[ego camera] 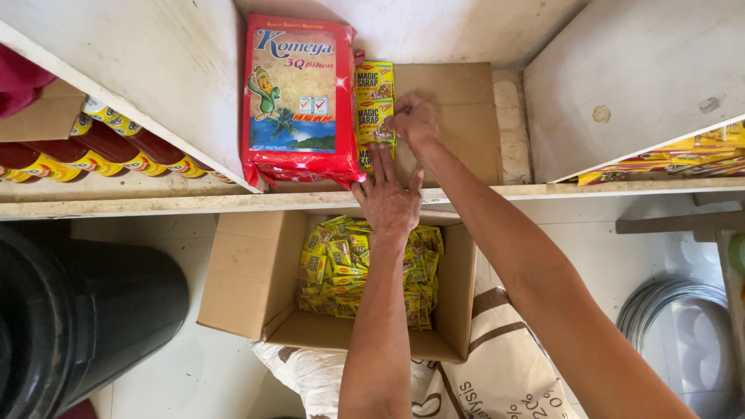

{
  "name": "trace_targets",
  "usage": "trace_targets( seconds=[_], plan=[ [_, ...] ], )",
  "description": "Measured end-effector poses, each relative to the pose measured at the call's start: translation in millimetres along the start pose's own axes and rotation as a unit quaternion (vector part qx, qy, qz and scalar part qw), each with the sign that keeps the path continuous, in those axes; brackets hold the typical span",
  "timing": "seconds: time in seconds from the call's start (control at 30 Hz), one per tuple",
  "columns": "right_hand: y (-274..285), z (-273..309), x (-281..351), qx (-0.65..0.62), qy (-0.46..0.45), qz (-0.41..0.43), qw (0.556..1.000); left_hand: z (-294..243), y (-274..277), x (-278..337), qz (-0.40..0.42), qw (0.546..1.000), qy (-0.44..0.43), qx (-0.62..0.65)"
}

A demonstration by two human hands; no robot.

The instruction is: Stocking seasoning packets from a cardboard box onto a store shelf.

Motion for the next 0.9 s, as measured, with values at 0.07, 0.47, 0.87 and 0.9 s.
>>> trace_targets(
  seconds=[0.07,0.47,0.87,0.9],
  plan=[
    [2,4,3,0.017,0.021,0.002,1.000,-1,3,1,0.007,1.000,0.003,0.002],
    [4,55,44,0.266,0.322,0.083,0.905,-1,6,2,0.003,1.000,-0.009,-0.006],
    [1,14,7,-0.073,0.123,0.023,0.989,0,0,0,0.012,1.000,0.000,-0.007],
    [0,14,7,-0.109,0.087,0.025,0.990,1,-2,0,-0.007,1.000,-0.009,-0.008]
  ],
)
Point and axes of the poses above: each hand's wrist, its own x-axis away from the middle knuckle, its own y-axis out of the back of the hand, z = x × y, the point moved 3 cm from there along -x, towards the middle knuckle, and after that the axes turned 14 degrees about y, right-handed, at the moved point
